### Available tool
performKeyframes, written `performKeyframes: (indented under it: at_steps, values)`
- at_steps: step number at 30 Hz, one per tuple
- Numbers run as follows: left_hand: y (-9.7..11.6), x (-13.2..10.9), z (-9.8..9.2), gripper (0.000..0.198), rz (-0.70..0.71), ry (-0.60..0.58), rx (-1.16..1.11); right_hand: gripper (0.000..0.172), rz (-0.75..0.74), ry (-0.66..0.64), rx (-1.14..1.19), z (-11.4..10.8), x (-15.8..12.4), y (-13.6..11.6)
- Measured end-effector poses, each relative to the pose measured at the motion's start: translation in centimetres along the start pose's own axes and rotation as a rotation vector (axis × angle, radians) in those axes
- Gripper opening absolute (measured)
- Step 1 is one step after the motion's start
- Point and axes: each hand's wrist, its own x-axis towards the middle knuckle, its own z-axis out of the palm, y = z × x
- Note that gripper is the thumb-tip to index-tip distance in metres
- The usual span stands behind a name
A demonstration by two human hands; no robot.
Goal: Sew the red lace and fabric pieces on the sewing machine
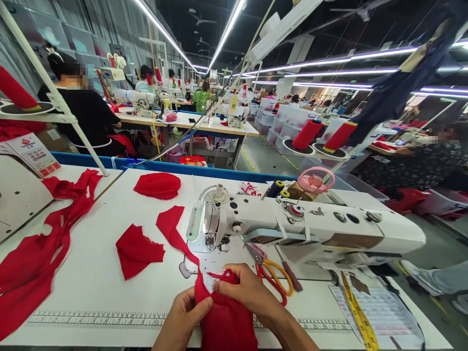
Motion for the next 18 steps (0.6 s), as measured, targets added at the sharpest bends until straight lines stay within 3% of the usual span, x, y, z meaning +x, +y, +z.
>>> performKeyframes:
  at_steps: [4, 18]
  values:
    - [0.4, -0.2, 0.2, 0.054, 0.005, 0.003, -0.02, 0.06, 0.045, 0.048, 0.069, 0.2, 0.6, 0.2]
    - [0.6, -0.3, -0.4, 0.053, 0.007, -0.003, -0.105, 0.058, 0.078, 0.072, 0.131, 1.0, 1.4, 0.4]
